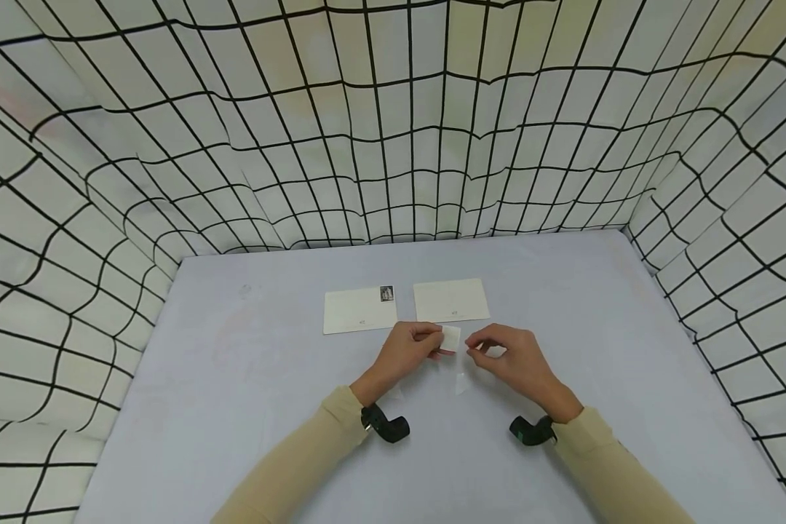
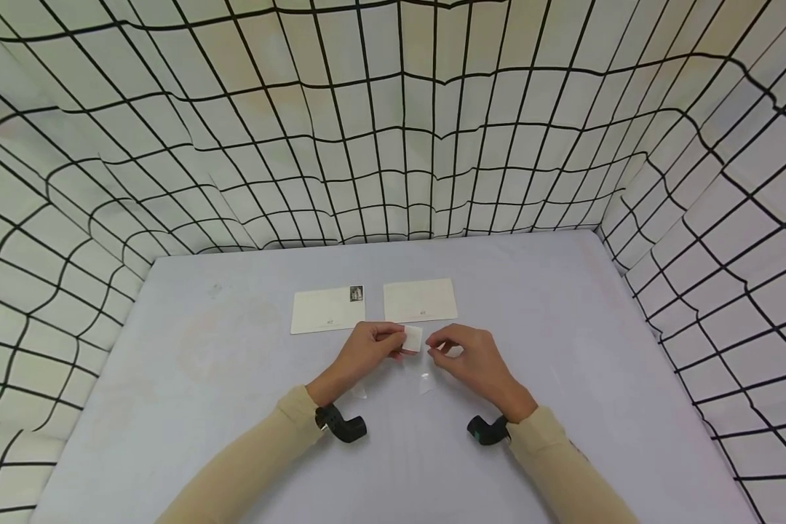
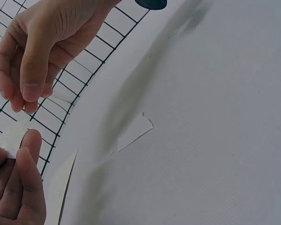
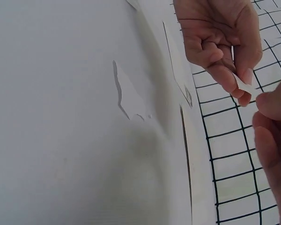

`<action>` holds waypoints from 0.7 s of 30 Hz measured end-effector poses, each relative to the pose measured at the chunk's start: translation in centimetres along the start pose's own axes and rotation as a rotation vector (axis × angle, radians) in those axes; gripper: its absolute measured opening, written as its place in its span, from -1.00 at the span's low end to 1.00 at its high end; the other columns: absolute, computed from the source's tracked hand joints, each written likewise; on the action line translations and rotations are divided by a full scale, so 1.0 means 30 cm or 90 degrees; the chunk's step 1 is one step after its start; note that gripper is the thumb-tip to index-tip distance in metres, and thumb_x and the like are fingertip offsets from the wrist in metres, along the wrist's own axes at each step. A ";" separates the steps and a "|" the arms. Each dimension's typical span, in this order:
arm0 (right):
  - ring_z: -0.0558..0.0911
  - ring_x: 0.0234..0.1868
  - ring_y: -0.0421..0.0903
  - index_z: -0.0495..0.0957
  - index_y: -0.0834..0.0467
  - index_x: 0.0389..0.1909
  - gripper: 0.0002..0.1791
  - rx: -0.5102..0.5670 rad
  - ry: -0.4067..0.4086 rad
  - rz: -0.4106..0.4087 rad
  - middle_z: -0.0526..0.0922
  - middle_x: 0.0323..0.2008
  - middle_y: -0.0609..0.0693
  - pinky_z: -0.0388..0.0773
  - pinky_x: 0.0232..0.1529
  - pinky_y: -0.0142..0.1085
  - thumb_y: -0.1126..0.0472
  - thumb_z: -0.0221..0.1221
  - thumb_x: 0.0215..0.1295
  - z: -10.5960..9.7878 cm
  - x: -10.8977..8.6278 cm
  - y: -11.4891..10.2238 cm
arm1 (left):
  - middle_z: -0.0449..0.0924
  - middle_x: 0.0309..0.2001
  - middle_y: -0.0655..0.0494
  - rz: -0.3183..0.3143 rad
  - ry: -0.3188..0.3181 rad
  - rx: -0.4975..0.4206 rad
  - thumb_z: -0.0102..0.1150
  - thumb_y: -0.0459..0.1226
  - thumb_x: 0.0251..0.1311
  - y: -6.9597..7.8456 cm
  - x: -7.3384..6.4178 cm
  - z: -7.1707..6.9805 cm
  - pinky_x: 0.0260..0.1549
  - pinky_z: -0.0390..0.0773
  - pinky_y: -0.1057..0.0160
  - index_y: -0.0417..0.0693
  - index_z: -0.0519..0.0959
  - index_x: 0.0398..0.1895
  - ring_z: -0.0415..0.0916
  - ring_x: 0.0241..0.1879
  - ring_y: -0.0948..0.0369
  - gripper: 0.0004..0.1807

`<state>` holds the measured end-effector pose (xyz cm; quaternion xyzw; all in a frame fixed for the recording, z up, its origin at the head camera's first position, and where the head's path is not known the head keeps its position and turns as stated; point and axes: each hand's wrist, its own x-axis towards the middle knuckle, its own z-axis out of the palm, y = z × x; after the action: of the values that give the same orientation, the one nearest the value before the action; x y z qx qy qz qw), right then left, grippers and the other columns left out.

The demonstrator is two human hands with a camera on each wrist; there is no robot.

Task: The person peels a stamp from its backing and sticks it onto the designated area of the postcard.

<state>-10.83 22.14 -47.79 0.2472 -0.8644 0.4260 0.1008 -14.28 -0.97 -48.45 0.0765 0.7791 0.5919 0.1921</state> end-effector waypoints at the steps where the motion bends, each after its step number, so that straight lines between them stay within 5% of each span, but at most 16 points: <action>1: 0.74 -0.34 -0.24 0.75 0.13 -0.20 -0.75 -0.009 0.008 -0.019 0.82 -0.26 -0.05 0.77 -0.25 -0.14 0.44 0.47 0.10 0.002 0.004 0.000 | 0.80 -0.01 -0.15 -0.001 -0.004 -0.009 0.15 -0.24 0.43 0.000 0.000 -0.001 -0.19 0.72 0.32 -0.24 0.72 0.07 0.80 -0.29 0.22 -0.68; 15: 0.78 -0.19 -0.11 0.76 0.20 -0.24 -0.60 -0.152 0.048 -0.321 0.81 -0.25 -0.02 0.74 -0.18 -0.34 0.58 0.52 -0.14 0.022 0.063 0.021 | 0.64 0.25 -0.16 -0.031 -0.086 -0.158 0.09 -0.30 0.49 0.001 0.006 -0.013 -0.07 0.76 0.29 -0.34 0.66 0.14 0.81 -0.03 0.09 -0.67; 21: 0.77 -0.16 -0.08 0.78 0.19 -0.25 -0.58 -0.177 0.036 -0.374 0.82 -0.24 -0.01 0.74 -0.15 -0.31 0.56 0.54 -0.20 0.029 0.060 0.036 | 0.70 0.18 -0.19 -0.041 -0.107 -0.174 0.09 -0.29 0.50 -0.009 0.008 -0.015 -0.06 0.76 0.27 -0.34 0.65 0.15 0.82 -0.04 0.12 -0.66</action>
<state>-12.91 21.40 -48.37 0.4583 -0.8027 0.2635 0.2760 -14.66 -1.36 -48.66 0.0737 0.6748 0.6772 0.2838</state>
